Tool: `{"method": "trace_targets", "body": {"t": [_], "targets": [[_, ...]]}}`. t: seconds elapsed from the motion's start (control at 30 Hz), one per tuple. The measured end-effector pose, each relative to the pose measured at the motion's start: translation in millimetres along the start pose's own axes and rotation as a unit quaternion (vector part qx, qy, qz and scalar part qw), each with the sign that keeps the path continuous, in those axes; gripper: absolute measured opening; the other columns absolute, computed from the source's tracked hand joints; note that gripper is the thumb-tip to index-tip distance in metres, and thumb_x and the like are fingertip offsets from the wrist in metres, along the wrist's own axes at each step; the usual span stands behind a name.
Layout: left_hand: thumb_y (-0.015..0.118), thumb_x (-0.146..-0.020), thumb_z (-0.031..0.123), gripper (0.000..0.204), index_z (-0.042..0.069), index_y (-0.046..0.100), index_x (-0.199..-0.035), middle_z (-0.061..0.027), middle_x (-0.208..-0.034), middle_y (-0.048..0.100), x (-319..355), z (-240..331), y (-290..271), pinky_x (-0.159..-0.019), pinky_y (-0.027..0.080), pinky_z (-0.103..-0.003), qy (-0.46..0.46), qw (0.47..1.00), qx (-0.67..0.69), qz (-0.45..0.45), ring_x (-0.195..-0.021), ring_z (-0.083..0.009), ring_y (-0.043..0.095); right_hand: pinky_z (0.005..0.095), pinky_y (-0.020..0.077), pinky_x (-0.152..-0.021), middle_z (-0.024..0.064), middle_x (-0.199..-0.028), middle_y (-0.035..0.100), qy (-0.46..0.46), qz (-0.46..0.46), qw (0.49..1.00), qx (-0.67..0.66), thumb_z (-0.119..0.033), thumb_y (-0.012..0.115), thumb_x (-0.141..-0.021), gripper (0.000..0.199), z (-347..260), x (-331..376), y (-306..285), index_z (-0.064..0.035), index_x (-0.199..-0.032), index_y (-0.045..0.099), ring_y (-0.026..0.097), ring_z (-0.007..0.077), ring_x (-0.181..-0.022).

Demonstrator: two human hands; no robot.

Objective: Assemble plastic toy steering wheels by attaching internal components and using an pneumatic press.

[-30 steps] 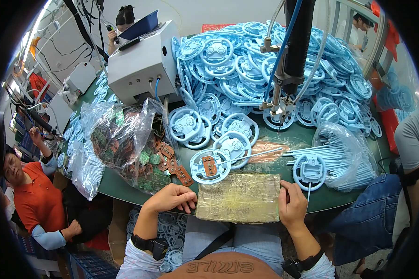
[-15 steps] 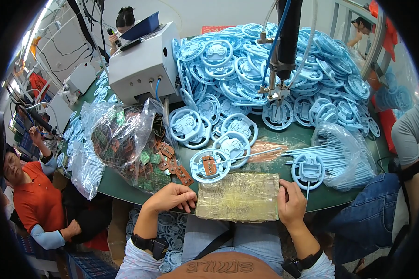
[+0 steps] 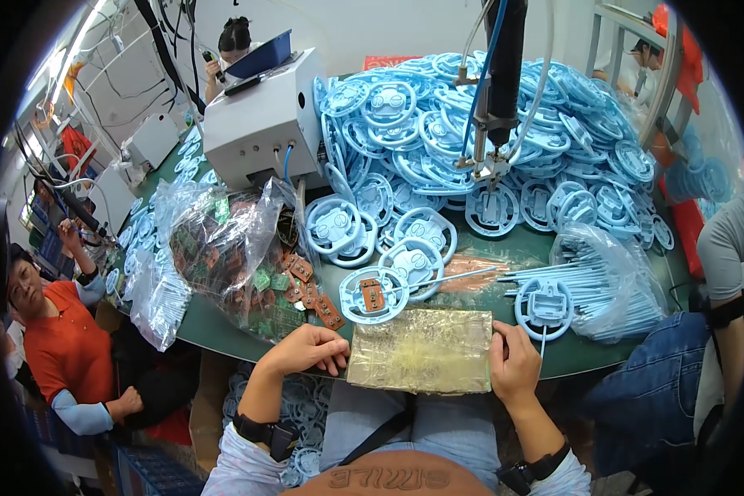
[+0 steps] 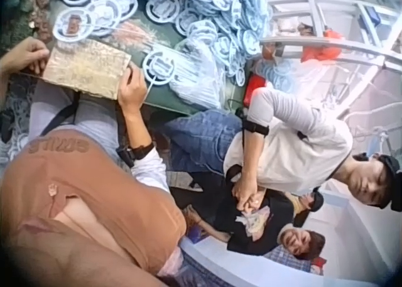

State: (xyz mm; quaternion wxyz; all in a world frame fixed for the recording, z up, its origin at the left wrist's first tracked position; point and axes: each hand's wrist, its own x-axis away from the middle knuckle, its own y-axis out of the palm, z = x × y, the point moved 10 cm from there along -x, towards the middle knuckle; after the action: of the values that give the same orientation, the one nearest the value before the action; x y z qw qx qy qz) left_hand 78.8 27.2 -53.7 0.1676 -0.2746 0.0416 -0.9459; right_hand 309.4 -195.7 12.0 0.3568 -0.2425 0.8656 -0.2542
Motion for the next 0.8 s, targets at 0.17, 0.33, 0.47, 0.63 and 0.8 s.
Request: {"method": "trace_targets", "body": {"t": [0.17, 0.33, 0.47, 0.63, 0.8], "targets": [[0.059, -0.099, 0.029, 0.031, 0.000, 0.069, -0.097, -0.0040, -0.082, 0.070, 0.6, 2.5, -4.7, -0.059, 0.050, -0.022, 0.010, 1.000, 0.005, 0.018, -0.066, -0.0095, 0.066, 0.0346, 0.0440, -0.054, 0.0105, -0.077, 0.058, -0.006, 0.005, 1.000, -0.008, -0.006, 0.059, -0.088, 0.015, 0.1, -0.7, -1.4, -0.0033, -0.101, 0.066, 0.055, 0.0239, -0.057], [0.059, -0.099, 0.028, 0.031, -0.001, 0.070, -0.101, -0.0049, -0.082, 0.071, 1.3, -2.6, 0.2, -0.060, 0.051, -0.022, -0.005, 1.000, 0.006, 0.014, -0.066, -0.0102, 0.067, 0.0337, 0.0424, -0.054, 0.0107, -0.075, 0.057, 0.010, -0.005, 1.000, -0.009, -0.006, 0.059, -0.089, 0.014, 3.1, 1.6, 0.3, -0.0016, -0.101, 0.065, 0.053, 0.0229, -0.058], [0.057, -0.099, 0.026, 0.030, -0.001, 0.070, -0.101, -0.0052, -0.084, 0.071, 6.3, -1.0, 0.0, -0.060, 0.051, -0.022, -0.003, 1.000, 0.002, 0.024, -0.067, -0.0104, 0.067, 0.0345, 0.0439, -0.054, 0.0105, -0.076, 0.057, 0.011, -0.020, 1.000, 0.000, -0.007, 0.059, -0.089, 0.015, 3.0, 1.1, 1.5, -0.0027, -0.102, 0.066, 0.055, 0.0237, -0.057], [0.056, -0.100, 0.025, 0.029, -0.001, 0.070, -0.100, -0.0056, -0.086, 0.072, 6.5, -2.6, -1.0, -0.061, 0.051, -0.022, 0.004, 1.000, 0.000, 0.023, -0.068, -0.0103, 0.068, 0.0342, 0.0438, -0.054, 0.0102, -0.076, 0.056, 0.010, -0.022, 1.000, 0.002, -0.006, 0.059, -0.089, 0.016, 1.8, 1.4, 2.7, -0.0025, -0.102, 0.066, 0.054, 0.0232, -0.057], [0.056, -0.100, 0.025, 0.030, -0.002, 0.069, -0.102, -0.0073, -0.087, 0.071, -1.0, 6.4, -1.9, -0.063, 0.053, -0.024, 0.046, 0.998, 0.048, 0.019, -0.072, -0.0132, 0.069, 0.0361, 0.0461, -0.058, 0.0110, -0.080, 0.059, 0.013, -0.015, 1.000, 0.015, -0.007, 0.059, -0.088, 0.016, 8.6, 0.4, -3.6, -0.0041, -0.102, 0.065, 0.057, 0.0262, -0.062]]}}
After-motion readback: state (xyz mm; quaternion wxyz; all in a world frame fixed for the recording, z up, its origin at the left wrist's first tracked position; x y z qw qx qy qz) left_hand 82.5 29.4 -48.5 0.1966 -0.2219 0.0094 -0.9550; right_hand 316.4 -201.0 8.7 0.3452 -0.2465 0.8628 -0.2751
